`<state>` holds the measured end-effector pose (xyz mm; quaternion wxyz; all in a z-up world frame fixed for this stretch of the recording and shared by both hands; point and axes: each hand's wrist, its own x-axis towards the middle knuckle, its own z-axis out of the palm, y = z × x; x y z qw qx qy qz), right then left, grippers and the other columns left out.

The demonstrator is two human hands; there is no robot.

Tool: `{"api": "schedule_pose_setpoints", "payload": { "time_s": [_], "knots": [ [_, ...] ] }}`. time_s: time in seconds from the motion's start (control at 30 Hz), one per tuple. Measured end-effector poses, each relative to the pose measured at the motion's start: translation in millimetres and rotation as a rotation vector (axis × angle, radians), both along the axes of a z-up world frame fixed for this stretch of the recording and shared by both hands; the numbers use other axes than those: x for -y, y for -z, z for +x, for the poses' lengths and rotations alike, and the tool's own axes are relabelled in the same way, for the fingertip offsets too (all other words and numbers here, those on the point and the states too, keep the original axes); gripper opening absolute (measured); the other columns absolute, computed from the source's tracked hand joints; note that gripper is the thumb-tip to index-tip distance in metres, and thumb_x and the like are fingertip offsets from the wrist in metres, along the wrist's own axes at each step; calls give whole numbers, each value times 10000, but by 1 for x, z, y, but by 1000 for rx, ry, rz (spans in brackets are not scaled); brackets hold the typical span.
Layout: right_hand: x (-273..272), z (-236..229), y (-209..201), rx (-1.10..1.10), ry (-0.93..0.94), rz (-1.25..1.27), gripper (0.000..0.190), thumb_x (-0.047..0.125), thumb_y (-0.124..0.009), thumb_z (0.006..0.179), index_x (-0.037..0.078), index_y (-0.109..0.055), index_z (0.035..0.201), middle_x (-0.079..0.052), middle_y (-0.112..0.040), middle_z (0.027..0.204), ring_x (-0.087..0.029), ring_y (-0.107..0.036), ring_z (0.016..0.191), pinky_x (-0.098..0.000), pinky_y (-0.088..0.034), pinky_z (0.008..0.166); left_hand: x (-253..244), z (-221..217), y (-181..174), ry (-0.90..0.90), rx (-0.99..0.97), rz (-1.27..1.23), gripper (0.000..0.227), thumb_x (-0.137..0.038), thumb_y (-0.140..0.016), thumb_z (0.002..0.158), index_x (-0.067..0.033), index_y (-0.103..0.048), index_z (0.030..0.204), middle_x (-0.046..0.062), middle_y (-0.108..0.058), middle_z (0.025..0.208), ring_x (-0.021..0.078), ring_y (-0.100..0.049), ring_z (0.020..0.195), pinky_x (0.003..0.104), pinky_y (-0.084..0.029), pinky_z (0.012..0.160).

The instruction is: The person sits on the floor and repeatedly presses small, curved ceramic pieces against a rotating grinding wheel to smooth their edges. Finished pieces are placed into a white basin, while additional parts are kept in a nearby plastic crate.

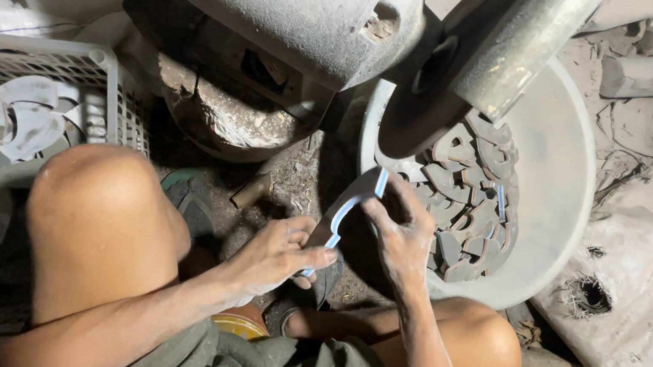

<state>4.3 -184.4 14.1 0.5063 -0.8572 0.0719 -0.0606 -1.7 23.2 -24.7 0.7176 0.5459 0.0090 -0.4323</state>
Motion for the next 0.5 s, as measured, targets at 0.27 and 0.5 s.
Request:
{"api": "schedule_pose_setpoints", "payload": {
  "time_s": [0.27,0.5],
  "knots": [
    [28,-19,-6,-16,17,369,615,-3,-769,811,-24,-586,1398,-127,-683,1280,-194,-676,1143,-335,-560,998,11,-2,-20,41,366,214,485,-248,-725,869,-45,-582,1285,142,-755,1159,220,-754,1039,400,-640,888],
    [53,-8,-6,-52,220,356,468,8,-685,928,-68,-579,1378,-174,-710,1250,-230,-718,1090,-325,-575,948,-10,27,-76,-211,169,-794,663,-341,-859,864,-88,-557,1396,174,-621,1369,270,-592,1321,522,-502,1155]
  ]
}}
